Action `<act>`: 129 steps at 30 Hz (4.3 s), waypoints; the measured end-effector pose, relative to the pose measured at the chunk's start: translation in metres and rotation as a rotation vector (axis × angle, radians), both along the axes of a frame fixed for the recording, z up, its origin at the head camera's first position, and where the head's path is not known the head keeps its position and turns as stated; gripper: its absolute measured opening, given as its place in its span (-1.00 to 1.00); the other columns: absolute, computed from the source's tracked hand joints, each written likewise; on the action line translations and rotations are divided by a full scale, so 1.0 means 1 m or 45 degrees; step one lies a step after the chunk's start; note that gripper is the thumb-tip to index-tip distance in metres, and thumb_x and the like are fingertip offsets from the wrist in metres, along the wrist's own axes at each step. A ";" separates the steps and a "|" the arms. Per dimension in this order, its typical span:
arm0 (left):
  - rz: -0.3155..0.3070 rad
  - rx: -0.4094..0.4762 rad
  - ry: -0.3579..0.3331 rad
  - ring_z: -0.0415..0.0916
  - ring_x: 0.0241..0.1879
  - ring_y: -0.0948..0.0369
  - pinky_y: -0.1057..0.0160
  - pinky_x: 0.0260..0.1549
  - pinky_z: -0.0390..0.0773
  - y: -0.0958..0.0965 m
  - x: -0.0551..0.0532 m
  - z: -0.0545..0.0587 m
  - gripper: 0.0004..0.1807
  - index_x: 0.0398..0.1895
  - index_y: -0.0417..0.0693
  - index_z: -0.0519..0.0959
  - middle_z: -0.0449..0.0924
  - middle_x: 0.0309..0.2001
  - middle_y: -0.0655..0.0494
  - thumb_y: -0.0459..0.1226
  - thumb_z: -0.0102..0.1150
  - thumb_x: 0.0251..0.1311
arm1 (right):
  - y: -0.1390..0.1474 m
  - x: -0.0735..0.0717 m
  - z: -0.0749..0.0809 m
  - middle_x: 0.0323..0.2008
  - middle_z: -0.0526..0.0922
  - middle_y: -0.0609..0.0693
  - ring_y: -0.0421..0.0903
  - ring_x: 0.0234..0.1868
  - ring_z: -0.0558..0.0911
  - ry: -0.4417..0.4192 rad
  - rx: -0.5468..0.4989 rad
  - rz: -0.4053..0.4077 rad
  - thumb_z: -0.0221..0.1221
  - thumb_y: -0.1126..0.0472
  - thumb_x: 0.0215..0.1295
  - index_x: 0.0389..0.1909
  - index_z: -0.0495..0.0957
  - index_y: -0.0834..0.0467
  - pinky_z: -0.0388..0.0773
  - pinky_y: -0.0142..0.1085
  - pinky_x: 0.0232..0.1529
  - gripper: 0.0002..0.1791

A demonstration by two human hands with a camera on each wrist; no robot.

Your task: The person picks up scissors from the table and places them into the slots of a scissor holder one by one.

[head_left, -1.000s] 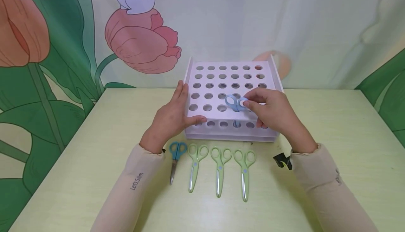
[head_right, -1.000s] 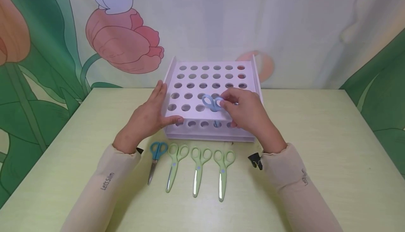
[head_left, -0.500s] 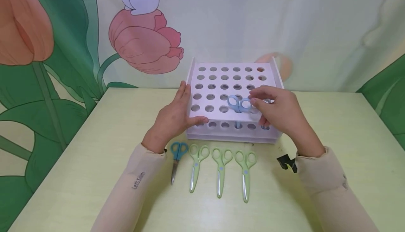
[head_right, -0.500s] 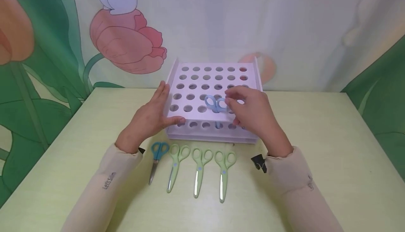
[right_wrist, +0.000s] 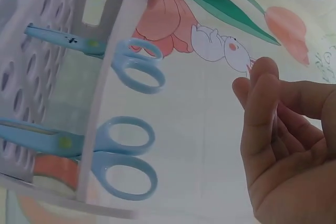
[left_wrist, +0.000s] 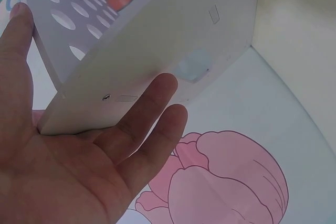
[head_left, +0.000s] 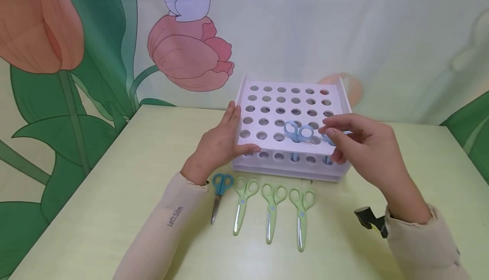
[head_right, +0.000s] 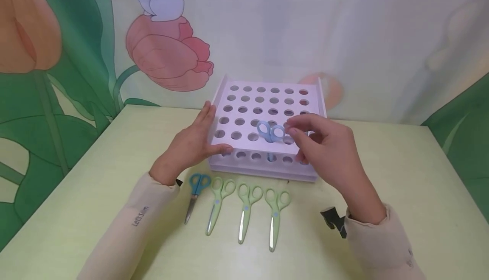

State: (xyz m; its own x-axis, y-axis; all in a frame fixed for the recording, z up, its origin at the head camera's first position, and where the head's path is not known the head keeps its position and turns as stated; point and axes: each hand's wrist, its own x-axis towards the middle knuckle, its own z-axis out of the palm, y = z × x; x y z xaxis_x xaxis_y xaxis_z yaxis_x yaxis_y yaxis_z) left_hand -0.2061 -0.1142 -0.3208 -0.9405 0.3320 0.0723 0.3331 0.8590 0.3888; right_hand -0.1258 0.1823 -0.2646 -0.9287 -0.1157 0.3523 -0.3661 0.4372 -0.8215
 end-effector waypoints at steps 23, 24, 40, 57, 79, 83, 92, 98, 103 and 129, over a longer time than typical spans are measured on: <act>-0.008 -0.024 0.004 0.49 0.21 -0.03 0.12 -0.28 0.56 0.003 -0.001 -0.004 0.37 0.63 -0.20 -0.21 -0.32 0.62 -0.11 0.28 0.40 0.03 | 0.023 0.019 -0.113 -0.35 0.75 0.07 -0.02 -0.61 0.66 -0.358 -0.289 0.295 0.13 0.32 0.50 -0.18 0.64 0.36 0.63 -0.17 -0.56 -0.82; -0.007 -0.023 0.004 0.49 0.21 -0.04 0.11 -0.26 0.56 0.003 -0.001 -0.003 0.37 0.63 -0.20 -0.21 -0.33 0.62 -0.11 0.28 0.40 0.03 | 0.023 0.018 -0.115 -0.35 0.75 0.08 -0.02 -0.61 0.66 -0.369 -0.292 0.295 0.13 0.31 0.50 -0.17 0.63 0.37 0.63 -0.16 -0.55 -0.82; -0.015 -0.007 0.005 0.39 0.32 -0.05 0.05 -0.17 0.58 0.001 0.001 0.001 0.36 0.62 -0.23 -0.21 -0.34 0.62 -0.13 0.26 0.41 0.05 | 0.027 0.009 -0.143 -0.49 0.52 0.05 -0.08 -0.79 0.47 -0.560 0.154 0.336 0.29 0.26 0.38 0.23 0.53 0.34 0.44 -0.24 -0.76 -0.54; -0.025 -0.011 0.030 0.35 0.35 -0.06 0.09 -0.22 0.57 0.001 0.000 -0.001 0.35 0.62 -0.25 -0.19 -0.33 0.62 -0.15 0.26 0.40 0.05 | 0.031 0.007 -0.144 -0.72 0.20 -0.22 -0.31 -0.69 0.23 -0.476 0.437 0.447 0.34 0.30 0.27 0.32 0.51 0.16 0.26 -0.40 -0.62 -0.43; -0.021 0.008 0.037 0.27 0.40 -0.08 0.05 -0.14 0.56 -0.003 0.000 -0.004 0.34 0.62 -0.26 -0.18 -0.33 0.62 -0.16 0.26 0.39 0.06 | 0.039 0.001 -0.142 -0.67 0.44 -0.13 -0.25 -0.82 0.37 -0.615 0.352 0.675 0.40 0.11 0.27 -0.04 0.52 0.01 0.38 -0.35 -0.73 -0.67; -0.029 0.001 0.036 0.23 0.43 -0.07 0.05 -0.16 0.57 -0.002 0.000 -0.003 0.34 0.61 -0.26 -0.18 -0.34 0.61 -0.16 0.26 0.39 0.06 | 0.044 0.002 -0.141 -0.59 0.50 -0.05 -0.21 -0.78 0.42 -0.685 0.218 0.737 0.36 0.19 0.31 -0.05 0.43 0.09 0.41 -0.33 -0.75 -0.67; -0.023 -0.004 0.030 0.32 0.37 -0.07 0.07 -0.22 0.57 0.000 -0.001 -0.002 0.35 0.62 -0.24 -0.20 -0.34 0.62 -0.14 0.25 0.40 0.06 | 0.048 -0.001 -0.142 -0.39 0.67 0.28 -0.04 -0.59 0.64 -0.688 -0.130 0.863 0.23 0.39 0.38 0.00 0.33 0.33 0.60 -0.16 -0.61 -0.69; -0.019 -0.016 0.028 0.34 0.36 -0.06 0.09 -0.24 0.57 0.001 -0.001 -0.002 0.36 0.62 -0.23 -0.21 -0.35 0.62 -0.13 0.28 0.38 0.05 | 0.048 -0.002 -0.136 -0.28 0.66 0.41 0.17 -0.38 0.75 -0.617 -0.339 0.879 0.11 0.46 0.45 0.09 0.35 0.42 0.67 0.01 -0.39 -0.73; -0.024 -0.007 0.028 0.33 0.36 -0.07 0.08 -0.22 0.58 0.000 -0.001 -0.002 0.36 0.62 -0.23 -0.21 -0.34 0.62 -0.13 0.27 0.40 0.04 | 0.046 0.001 -0.127 -0.27 0.70 0.28 0.17 -0.38 0.76 -0.524 -0.391 0.796 0.03 0.44 0.52 0.09 0.44 0.37 0.66 0.05 -0.38 -0.79; -0.026 -0.005 0.034 0.42 0.29 -0.08 0.06 -0.25 0.56 0.000 0.002 -0.001 0.30 0.62 -0.24 -0.18 -0.32 0.62 -0.14 0.28 0.32 0.10 | 0.034 0.014 -0.080 -0.31 0.67 0.14 0.12 -0.36 0.77 -0.304 -0.379 0.515 0.06 0.43 0.51 0.01 0.59 0.39 0.67 -0.05 -0.27 -0.80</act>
